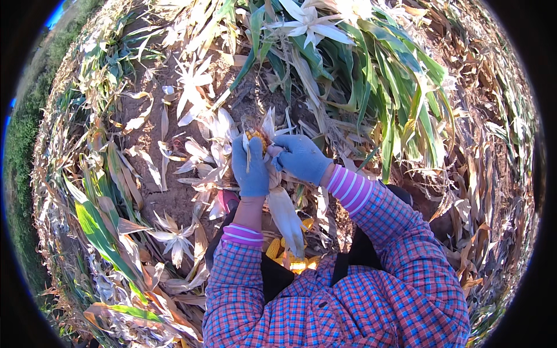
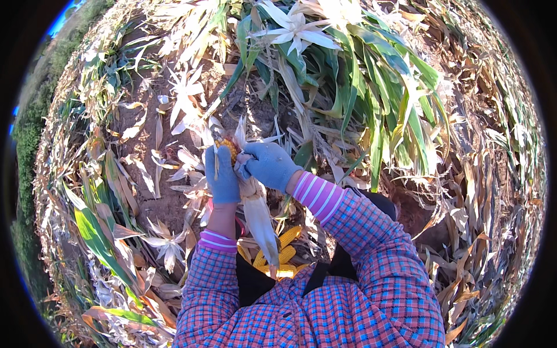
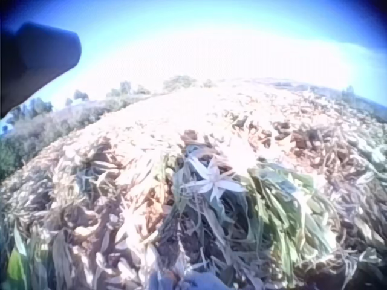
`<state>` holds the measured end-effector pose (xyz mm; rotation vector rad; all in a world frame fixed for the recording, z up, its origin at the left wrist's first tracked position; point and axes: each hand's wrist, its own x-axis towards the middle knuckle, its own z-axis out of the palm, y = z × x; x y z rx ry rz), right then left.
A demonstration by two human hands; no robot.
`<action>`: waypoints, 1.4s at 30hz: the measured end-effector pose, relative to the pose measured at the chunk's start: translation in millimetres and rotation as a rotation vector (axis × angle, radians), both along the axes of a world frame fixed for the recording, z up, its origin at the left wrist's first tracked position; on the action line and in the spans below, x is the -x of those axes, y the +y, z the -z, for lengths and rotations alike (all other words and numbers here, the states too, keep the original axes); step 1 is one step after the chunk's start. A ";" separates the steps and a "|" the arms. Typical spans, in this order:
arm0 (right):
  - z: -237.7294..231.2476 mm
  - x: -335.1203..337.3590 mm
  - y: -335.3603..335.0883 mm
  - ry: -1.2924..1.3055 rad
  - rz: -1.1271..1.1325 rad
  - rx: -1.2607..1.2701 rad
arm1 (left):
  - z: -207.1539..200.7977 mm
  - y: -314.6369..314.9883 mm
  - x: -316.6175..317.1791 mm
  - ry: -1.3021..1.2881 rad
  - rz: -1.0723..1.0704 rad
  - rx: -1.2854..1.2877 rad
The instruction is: The person sits on the ground in a cornfield and shucks corn cobs by hand, removing husks and silk. The person places the shucked cobs into a pile on the ground.
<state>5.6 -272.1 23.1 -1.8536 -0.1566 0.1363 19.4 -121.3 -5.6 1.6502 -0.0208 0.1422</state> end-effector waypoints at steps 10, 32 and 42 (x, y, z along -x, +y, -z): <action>4.5 0.3 -0.3 0.073 0.010 -0.140 | -10.8 1.7 -3.4 -0.028 -0.005 0.009; -8.4 -0.9 -3.4 0.250 -0.062 -0.667 | -25.7 -1.4 -14.1 0.423 0.049 0.719; -19.0 2.7 -14.7 0.199 -0.018 -0.765 | -8.1 -0.7 -10.3 0.531 0.258 0.532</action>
